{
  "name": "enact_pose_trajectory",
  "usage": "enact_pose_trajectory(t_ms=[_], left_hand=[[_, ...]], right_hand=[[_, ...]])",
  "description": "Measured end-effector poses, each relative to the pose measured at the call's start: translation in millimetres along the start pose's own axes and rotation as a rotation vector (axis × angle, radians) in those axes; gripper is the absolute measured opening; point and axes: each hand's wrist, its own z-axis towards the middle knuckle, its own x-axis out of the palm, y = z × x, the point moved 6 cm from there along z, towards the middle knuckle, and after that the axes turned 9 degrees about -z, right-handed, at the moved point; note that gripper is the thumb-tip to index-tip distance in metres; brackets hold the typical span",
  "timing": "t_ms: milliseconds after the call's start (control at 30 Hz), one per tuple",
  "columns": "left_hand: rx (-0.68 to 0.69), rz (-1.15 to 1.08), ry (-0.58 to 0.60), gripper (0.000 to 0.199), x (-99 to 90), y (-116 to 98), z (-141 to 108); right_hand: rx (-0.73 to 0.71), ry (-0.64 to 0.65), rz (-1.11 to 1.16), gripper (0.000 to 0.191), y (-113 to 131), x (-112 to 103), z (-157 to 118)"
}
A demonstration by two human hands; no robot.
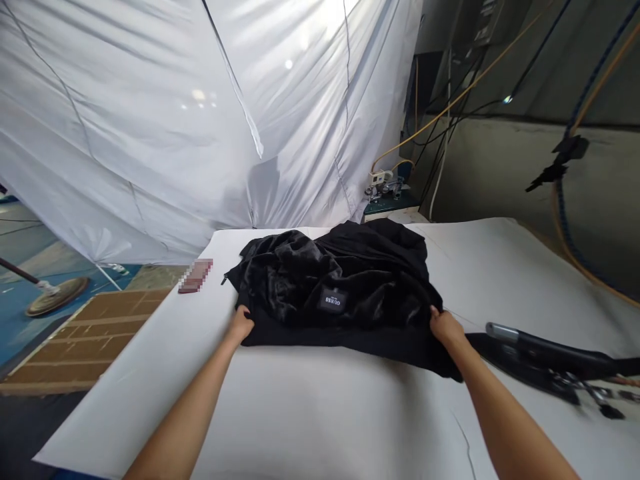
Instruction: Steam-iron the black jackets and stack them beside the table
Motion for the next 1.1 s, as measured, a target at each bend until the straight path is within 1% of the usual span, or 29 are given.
enact_pose_trajectory(t_ms=[33, 67, 100, 133, 167, 200, 233, 267, 300, 333, 367, 400, 467, 533, 567, 600, 633, 667, 700, 733, 767, 800, 833, 900, 933, 1000, 1067, 1100], left_hand=[[-0.045, 0.070, 0.028, 0.030, -0.7, 5.0, -6.7], [-0.062, 0.143, 0.005, 0.028, -2.8, 6.3, -15.5], [-0.034, 0.220, -0.058, 0.027, -4.9, 2.5, -26.4], [0.049, 0.302, -0.127, 0.027, -4.6, -6.8, -39.6], [0.185, 0.371, -0.169, 0.026, 0.5, -20.3, -54.9], [0.371, 0.407, -0.165, 0.025, 11.5, -36.6, -72.3], [0.562, 0.402, -0.093, 0.024, 28.1, -51.8, -91.1], [0.741, 0.374, 0.037, 0.024, 48.5, -64.4, -110.2], [0.883, 0.328, 0.161, 0.026, 67.9, -73.8, -127.9], [0.973, 0.285, 0.230, 0.028, 83.9, -80.1, -141.3], [1.021, 0.253, 0.265, 0.033, 97.5, -84.0, -149.9], [1.032, 0.232, 0.266, 0.040, 108.2, -85.9, -154.0], [0.996, 0.222, 0.226, 0.053, 121.8, -86.9, -154.3], [0.978, 0.202, 0.165, 0.056, 124.4, -89.7, -155.2], [0.995, 0.177, 0.125, 0.055, 122.1, -93.4, -158.6], [1.032, 0.145, 0.089, 0.051, 119.1, -98.5, -164.3], [1.086, 0.110, 0.067, 0.046, 116.7, -105.0, -172.4], [1.157, 0.081, 0.070, 0.040, 116.4, -112.4, -182.3], [1.236, 0.063, 0.098, 0.036, 118.8, -120.2, -193.1], [1.313, 0.062, 0.145, 0.035, 123.9, -127.7, -203.9], [1.378, 0.080, 0.196, 0.036, 131.3, -134.5, -213.5], [1.417, 0.112, 0.234, 0.038, 139.8, -140.1, -220.8], [1.429, 0.154, 0.255, 0.039, 148.8, -144.5, -225.4], [1.394, 0.247, 0.265, 0.043, 166.2, -149.2, -229.1], [1.374, 0.284, 0.272, 0.047, 173.7, -149.7, -230.9], [1.372, 0.330, 0.324, 0.053, 186.6, -148.3, -239.0], [1.390, 0.341, 0.405, 0.056, 195.9, -146.9, -251.6], [1.387, 0.339, 0.444, 0.058, 199.4, -147.4, -257.4]], right_hand=[[0.055, 0.034, -0.058, 0.048, -5.9, -4.4, -6.4], [0.097, 0.030, -0.117, 0.047, -9.5, -10.8, -16.0], [0.105, -0.023, -0.173, 0.047, -8.8, -19.3, -28.2], [0.067, -0.114, -0.234, 0.045, -2.7, -28.6, -42.2], [-0.022, -0.208, -0.287, 0.042, 8.7, -35.6, -57.1], [-0.158, -0.274, -0.326, 0.037, 23.6, -37.7, -71.9], [-0.309, -0.290, -0.354, 0.033, 38.9, -33.9, -85.3], [-0.443, -0.263, -0.370, 0.032, 51.5, -24.9, -95.8], [-0.533, -0.217, -0.378, 0.033, 59.6, -12.7, -102.3], [-0.569, -0.170, -0.380, 0.035, 62.3, 0.8, -104.2], [-0.565, -0.141, -0.377, 0.037, 60.5, 14.0, -102.2], [-0.538, -0.139, -0.365, 0.041, 55.1, 25.4, -97.6], [-0.513, -0.168, -0.301, 0.047, 40.0, 41.6, -86.2], [-0.587, -0.194, -0.177, 0.046, 25.1, 46.1, -77.9], [-0.617, -0.221, -0.096, 0.043, 16.7, 42.1, -74.8], [-0.612, -0.264, -0.012, 0.040, 6.7, 34.3, -71.8], [-0.571, -0.323, 0.063, 0.037, -4.9, 24.1, -69.1], [-0.497, -0.393, 0.120, 0.035, -17.4, 13.1, -67.2], [-0.403, -0.459, 0.160, 0.033, -29.7, 3.1, -66.4], [-0.314, -0.496, 0.181, 0.031, -39.7, -3.9, -66.7], [-0.252, -0.493, 0.192, 0.031, -46.0, -7.2, -67.7], [-0.230, -0.446, 0.197, 0.031, -48.1, -6.8, -68.8], [-0.237, -0.369, 0.194, 0.032, -46.8, -3.6, -70.2], [-0.273, -0.197, 0.137, 0.036, -41.7, 6.0, -73.9], [-0.268, -0.128, 0.084, 0.038, -41.8, 9.9, -75.5], [-0.194, -0.050, -0.038, 0.043, -51.5, 13.0, -76.8], [-0.122, -0.008, -0.140, 0.045, -68.1, 12.7, -77.0], [-0.113, 0.011, -0.180, 0.046, -75.8, 13.0, -77.4]])
